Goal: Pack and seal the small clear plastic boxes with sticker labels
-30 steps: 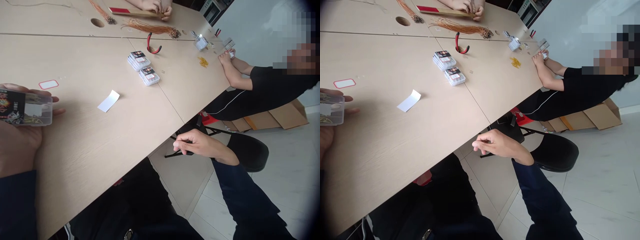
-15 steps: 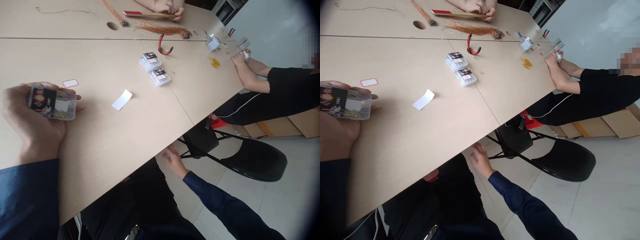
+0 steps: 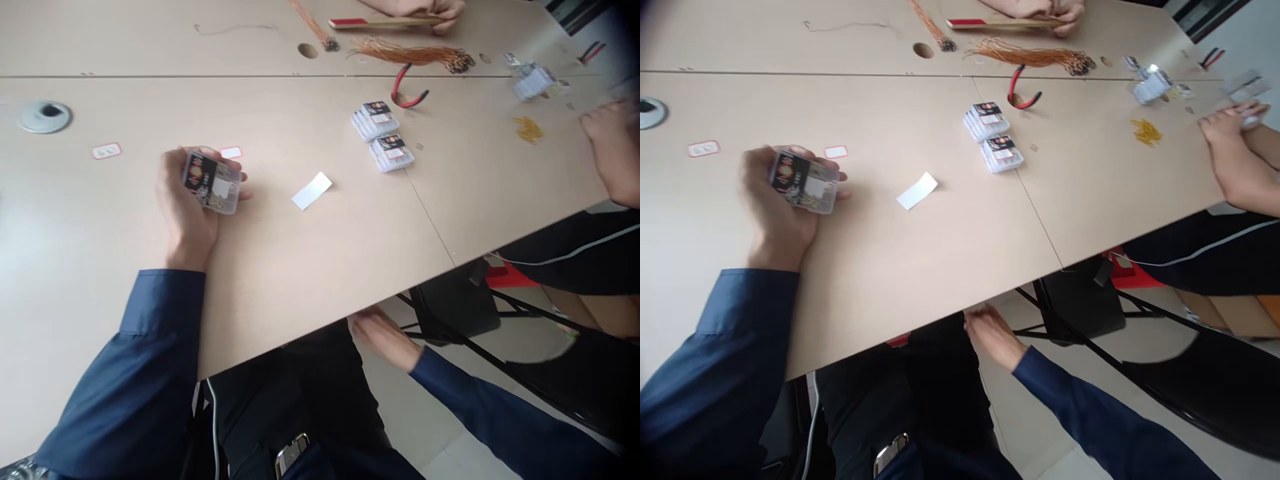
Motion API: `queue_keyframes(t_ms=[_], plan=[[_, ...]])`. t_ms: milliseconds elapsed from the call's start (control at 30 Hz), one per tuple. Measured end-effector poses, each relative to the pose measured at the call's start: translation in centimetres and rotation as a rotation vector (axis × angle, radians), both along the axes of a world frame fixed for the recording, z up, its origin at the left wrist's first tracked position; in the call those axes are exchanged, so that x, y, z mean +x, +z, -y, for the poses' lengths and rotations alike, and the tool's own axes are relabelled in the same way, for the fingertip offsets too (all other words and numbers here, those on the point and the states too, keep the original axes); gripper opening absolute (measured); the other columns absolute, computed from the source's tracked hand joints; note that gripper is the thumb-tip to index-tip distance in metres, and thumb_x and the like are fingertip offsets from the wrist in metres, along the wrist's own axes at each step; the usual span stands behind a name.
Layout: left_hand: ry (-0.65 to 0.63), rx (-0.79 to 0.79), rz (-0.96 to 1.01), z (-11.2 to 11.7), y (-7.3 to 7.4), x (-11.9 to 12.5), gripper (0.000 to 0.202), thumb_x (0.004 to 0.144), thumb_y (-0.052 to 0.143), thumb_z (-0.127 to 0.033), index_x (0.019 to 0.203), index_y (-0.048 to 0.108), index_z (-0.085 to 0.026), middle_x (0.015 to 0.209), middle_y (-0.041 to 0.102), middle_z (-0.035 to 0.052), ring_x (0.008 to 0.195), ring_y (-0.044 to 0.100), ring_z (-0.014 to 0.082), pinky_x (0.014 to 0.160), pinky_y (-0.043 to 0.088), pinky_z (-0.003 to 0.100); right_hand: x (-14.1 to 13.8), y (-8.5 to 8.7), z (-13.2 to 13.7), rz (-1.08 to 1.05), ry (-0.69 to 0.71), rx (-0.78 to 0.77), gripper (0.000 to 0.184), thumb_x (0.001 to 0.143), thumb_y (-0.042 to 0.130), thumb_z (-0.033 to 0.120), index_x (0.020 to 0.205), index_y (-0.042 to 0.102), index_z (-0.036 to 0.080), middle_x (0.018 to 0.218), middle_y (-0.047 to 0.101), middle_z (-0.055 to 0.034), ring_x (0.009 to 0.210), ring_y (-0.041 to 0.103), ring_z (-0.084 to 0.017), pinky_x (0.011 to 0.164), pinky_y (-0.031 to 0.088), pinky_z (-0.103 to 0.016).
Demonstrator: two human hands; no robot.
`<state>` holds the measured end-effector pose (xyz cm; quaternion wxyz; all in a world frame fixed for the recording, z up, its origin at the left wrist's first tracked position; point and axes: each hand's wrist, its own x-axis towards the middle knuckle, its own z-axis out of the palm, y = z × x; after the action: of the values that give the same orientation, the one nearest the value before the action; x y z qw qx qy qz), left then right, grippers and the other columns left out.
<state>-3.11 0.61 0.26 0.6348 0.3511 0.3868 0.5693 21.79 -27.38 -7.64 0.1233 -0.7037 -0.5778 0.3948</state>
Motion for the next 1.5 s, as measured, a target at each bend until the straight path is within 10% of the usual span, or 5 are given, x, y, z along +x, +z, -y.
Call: queue_keyframes(t_ms=[167, 300, 400, 600, 1500], plan=[[-0.018, -0.025, 0.071, 0.3, -0.2, -0.6, 0.031, 0.088, 0.041, -0.043, 0.08, 0.059, -0.019, 0.078, 0.069, 0.0061, 0.075, 0.07, 0.0214, 0.057, 0.059, 0.031, -5.8, 10.0, -4.6, -0.491, 0.796, -0.317, 0.017, 0.09, 0.061, 0.028, 0.095, 0.077, 0.026, 0.08, 0.074, -0.0004, 0.071, 0.069, -0.016, 0.063, 0.051, -0.023], [-0.036, -0.027, 0.109, 0.6, -0.2, -0.9, 0.032, 0.085, 0.049, -0.048, 0.082, 0.061, -0.019, 0.082, 0.071, 0.0067, 0.078, 0.071, 0.0237, 0.058, 0.06, 0.035, -8.4, 13.6, -13.3, -0.492, 0.543, 0.054, 0.026, 0.099, 0.051, 0.037, 0.095, 0.073, 0.024, 0.082, 0.071, -0.0001, 0.069, 0.065, -0.013, 0.063, 0.05, -0.023], [-0.045, -0.029, 0.154, 0.5, -0.2, -1.0, 0.033, 0.087, 0.048, -0.046, 0.081, 0.063, -0.017, 0.08, 0.071, 0.0073, 0.078, 0.071, 0.0232, 0.062, 0.059, 0.034, -9.6, 12.0, -20.1, -0.384, 0.229, 0.518, 0.017, 0.096, 0.054, 0.032, 0.098, 0.067, 0.021, 0.088, 0.069, -0.0014, 0.077, 0.063, -0.014, 0.069, 0.052, -0.026], [0.054, -0.049, 0.166, 0.3, -0.3, -0.7, 0.03, 0.089, 0.049, -0.04, 0.078, 0.065, -0.017, 0.078, 0.068, 0.004, 0.07, 0.067, 0.0165, 0.06, 0.053, 0.026, -11.9, 8.0, -25.2, -0.254, 0.182, 0.908, 0.01, 0.092, 0.056, 0.019, 0.1, 0.062, 0.021, 0.1, 0.066, -0.0059, 0.089, 0.063, -0.018, 0.081, 0.054, -0.032], [0.113, 0.067, -0.128, 0.7, -1.1, 0.1, 0.043, 0.098, 0.037, -0.05, 0.081, 0.063, -0.02, 0.084, 0.07, 0.0041, 0.08, 0.068, 0.0171, 0.075, 0.053, 0.028, -13.7, 7.8, -24.4, -0.279, 0.174, 0.694, 0.012, 0.089, 0.055, 0.016, 0.079, 0.052, 0.021, 0.081, 0.064, -0.0029, 0.076, 0.062, -0.018, 0.071, 0.049, -0.03]])
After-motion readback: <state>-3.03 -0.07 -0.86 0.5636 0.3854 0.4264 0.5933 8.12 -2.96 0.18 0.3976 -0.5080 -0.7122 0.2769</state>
